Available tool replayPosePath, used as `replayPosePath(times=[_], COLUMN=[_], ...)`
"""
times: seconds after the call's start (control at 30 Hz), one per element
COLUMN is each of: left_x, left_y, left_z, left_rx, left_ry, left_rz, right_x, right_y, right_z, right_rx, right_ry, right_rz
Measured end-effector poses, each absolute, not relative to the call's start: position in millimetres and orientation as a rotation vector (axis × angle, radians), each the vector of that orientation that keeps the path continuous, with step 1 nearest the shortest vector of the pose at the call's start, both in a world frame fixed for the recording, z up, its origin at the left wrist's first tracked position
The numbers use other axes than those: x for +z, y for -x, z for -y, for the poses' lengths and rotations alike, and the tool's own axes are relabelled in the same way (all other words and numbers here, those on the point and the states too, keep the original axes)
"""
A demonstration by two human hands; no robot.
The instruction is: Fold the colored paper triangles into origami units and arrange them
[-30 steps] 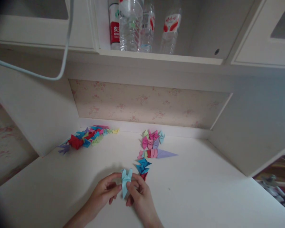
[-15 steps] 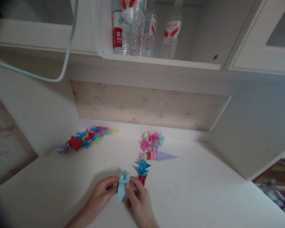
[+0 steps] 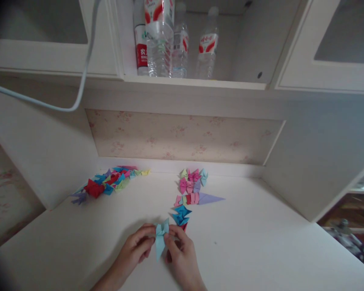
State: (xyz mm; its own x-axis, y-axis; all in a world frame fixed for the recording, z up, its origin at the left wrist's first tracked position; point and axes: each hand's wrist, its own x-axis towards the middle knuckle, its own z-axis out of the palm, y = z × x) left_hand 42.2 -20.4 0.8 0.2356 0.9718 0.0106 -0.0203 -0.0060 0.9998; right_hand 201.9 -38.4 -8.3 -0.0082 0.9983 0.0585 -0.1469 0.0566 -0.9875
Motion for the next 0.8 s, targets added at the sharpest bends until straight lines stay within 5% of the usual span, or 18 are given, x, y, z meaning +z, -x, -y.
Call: replayPosePath(times=[0.8], left_x=[-7.7], left_y=[-34.2], left_z=[17.4], left_rx=[1.139], left_ry=[-1.599], left_rz=[-1.197], right_x=[-22.1], right_y=[-197.8], right_z=[41.5], right_rx=[1.292], right_ry=[1.115], right_rz=[1.175])
